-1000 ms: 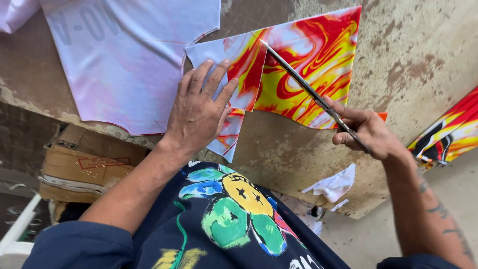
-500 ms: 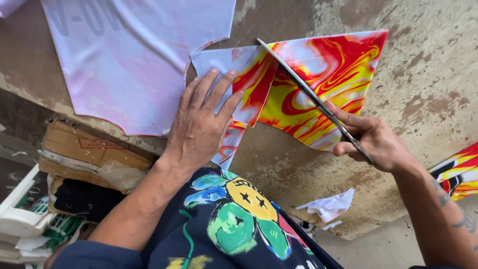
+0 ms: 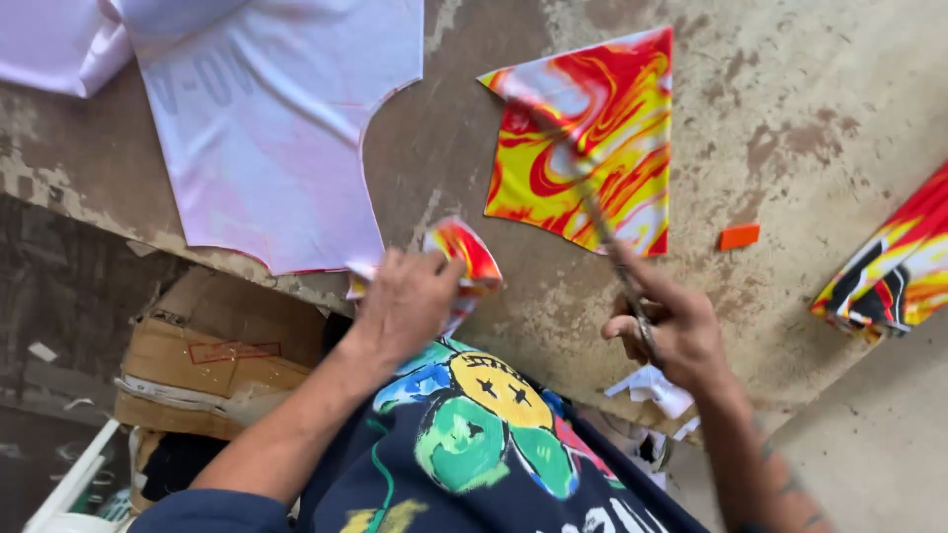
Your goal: The person uses a ruler and chalk to mark a pattern on a piece of white fabric, then cuts it with scissors. They then fold a patterned jersey, mark it with a ruler and chalk, and cut it with scissors.
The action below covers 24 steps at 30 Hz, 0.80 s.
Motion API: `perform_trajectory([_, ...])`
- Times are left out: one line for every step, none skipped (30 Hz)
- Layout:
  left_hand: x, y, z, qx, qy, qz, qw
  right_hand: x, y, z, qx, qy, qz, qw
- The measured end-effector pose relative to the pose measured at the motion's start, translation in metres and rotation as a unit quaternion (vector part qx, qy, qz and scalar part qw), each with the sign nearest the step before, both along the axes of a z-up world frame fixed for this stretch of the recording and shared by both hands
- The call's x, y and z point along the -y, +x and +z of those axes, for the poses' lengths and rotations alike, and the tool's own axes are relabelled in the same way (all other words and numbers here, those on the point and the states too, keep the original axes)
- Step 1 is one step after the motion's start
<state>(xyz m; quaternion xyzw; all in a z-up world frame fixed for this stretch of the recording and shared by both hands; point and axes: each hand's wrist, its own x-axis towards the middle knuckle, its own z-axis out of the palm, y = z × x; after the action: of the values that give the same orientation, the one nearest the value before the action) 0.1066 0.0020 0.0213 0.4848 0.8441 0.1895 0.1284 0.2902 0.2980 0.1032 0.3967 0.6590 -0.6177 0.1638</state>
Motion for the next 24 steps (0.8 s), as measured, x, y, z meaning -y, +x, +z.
perform_trajectory([-0.003, 0.01, 0.003, 0.0, 0.0, -0.006, 1.0, 0.011, 0.032, -0.008, 0.0, 0.0, -0.006, 1.0])
perform_trajectory([-0.005, 0.022, 0.005, 0.175, 0.007, -0.031, 0.984, 0.022, 0.064, -0.016, -0.046, 0.096, -0.112, 0.988])
perform_trajectory([-0.008, 0.03, 0.006, 0.341, 0.012, -0.056, 0.938, 0.034, 0.094, -0.028, -0.093, 0.191, -0.218, 0.953])
perform_trajectory([-0.02, 0.058, 0.001, 0.338, 0.009, -0.063, 0.939, 0.035, 0.133, -0.034, -0.095, 0.191, -0.225, 0.951])
perform_trajectory([-0.037, 0.078, -0.008, 0.429, 0.031, -0.082, 0.899, 0.032, 0.165, -0.046, -0.063, 0.244, -0.264, 0.931])
perform_trajectory([-0.054, 0.097, -0.018, 0.516, 0.052, -0.1, 0.849, 0.03, 0.196, -0.06, -0.03, 0.294, -0.302, 0.906])
perform_trajectory([-0.061, 0.103, -0.006, 0.511, 0.048, -0.109, 0.852, 0.025, 0.218, -0.065, -0.035, 0.294, -0.312, 0.903])
perform_trajectory([-0.068, 0.11, 0.005, 0.541, 0.032, -0.241, 0.805, 0.021, 0.24, -0.071, 0.013, 0.373, -0.271, 0.887])
perform_trajectory([-0.073, 0.121, 0.017, 0.565, 0.014, -0.365, 0.74, 0.019, 0.267, -0.074, 0.067, 0.447, -0.226, 0.863])
perform_trajectory([-0.065, 0.104, 0.014, 0.564, 0.008, -0.371, 0.738, 0.018, 0.282, -0.077, 0.069, 0.445, -0.234, 0.861])
perform_trajectory([-0.059, 0.086, 0.011, 0.521, 0.062, -0.343, 0.779, 0.012, 0.295, -0.081, 0.088, 0.474, -0.198, 0.853])
perform_trajectory([-0.054, 0.068, 0.008, 0.474, 0.116, -0.313, 0.815, 0.006, 0.307, -0.085, 0.106, 0.502, -0.16, 0.843])
perform_trajectory([-0.042, 0.028, 0.011, 0.471, 0.113, -0.319, 0.814, 0.0, 0.314, -0.089, 0.106, 0.502, -0.168, 0.842])
perform_trajectory([-0.03, -0.014, 0.014, 0.351, 0.161, -0.284, 0.878, -0.006, 0.319, -0.093, 0.063, 0.501, -0.118, 0.855])
perform_trajectory([-0.018, -0.057, 0.019, 0.222, 0.206, -0.243, 0.921, -0.011, 0.323, -0.096, 0.02, 0.497, -0.067, 0.865])
perform_trajectory([0.005, -0.095, 0.024, 0.22, 0.205, -0.25, 0.921, -0.013, 0.302, -0.078, 0.02, 0.498, -0.074, 0.864])
perform_trajectory([0.023, -0.136, 0.028, 0.103, 0.156, -0.209, 0.96, -0.018, 0.28, -0.059, 0.176, 0.431, -0.009, 0.885])
perform_trajectory([0.041, -0.179, 0.034, -0.015, 0.107, -0.164, 0.981, -0.024, 0.257, -0.038, 0.326, 0.348, 0.051, 0.877])
perform_trajectory([0.051, -0.206, 0.035, -0.023, 0.117, -0.172, 0.978, -0.018, 0.227, -0.024, 0.323, 0.357, 0.038, 0.876])
perform_trajectory([0.06, -0.235, 0.036, -0.095, 0.076, -0.159, 0.98, -0.013, 0.196, -0.01, 0.372, 0.356, 0.062, 0.855])
perform_trajectory([0.072, -0.261, 0.035, -0.159, 0.033, -0.144, 0.976, -0.005, 0.169, 0.007, 0.425, 0.35, 0.089, 0.83])
perform_trajectory([0.077, -0.272, 0.023, -0.16, 0.043, -0.15, 0.975, 0.01, 0.143, -0.016, 0.429, 0.354, 0.078, 0.827])
perform_trajectory([0.076, -0.287, 0.008, -0.163, 0.031, -0.126, 0.978, 0.021, 0.115, -0.039, 0.234, 0.484, 0.014, 0.843])
perform_trajectory([0.074, -0.304, -0.006, -0.166, 0.018, -0.102, 0.981, 0.03, 0.085, -0.062, 0.028, 0.594, -0.052, 0.803])
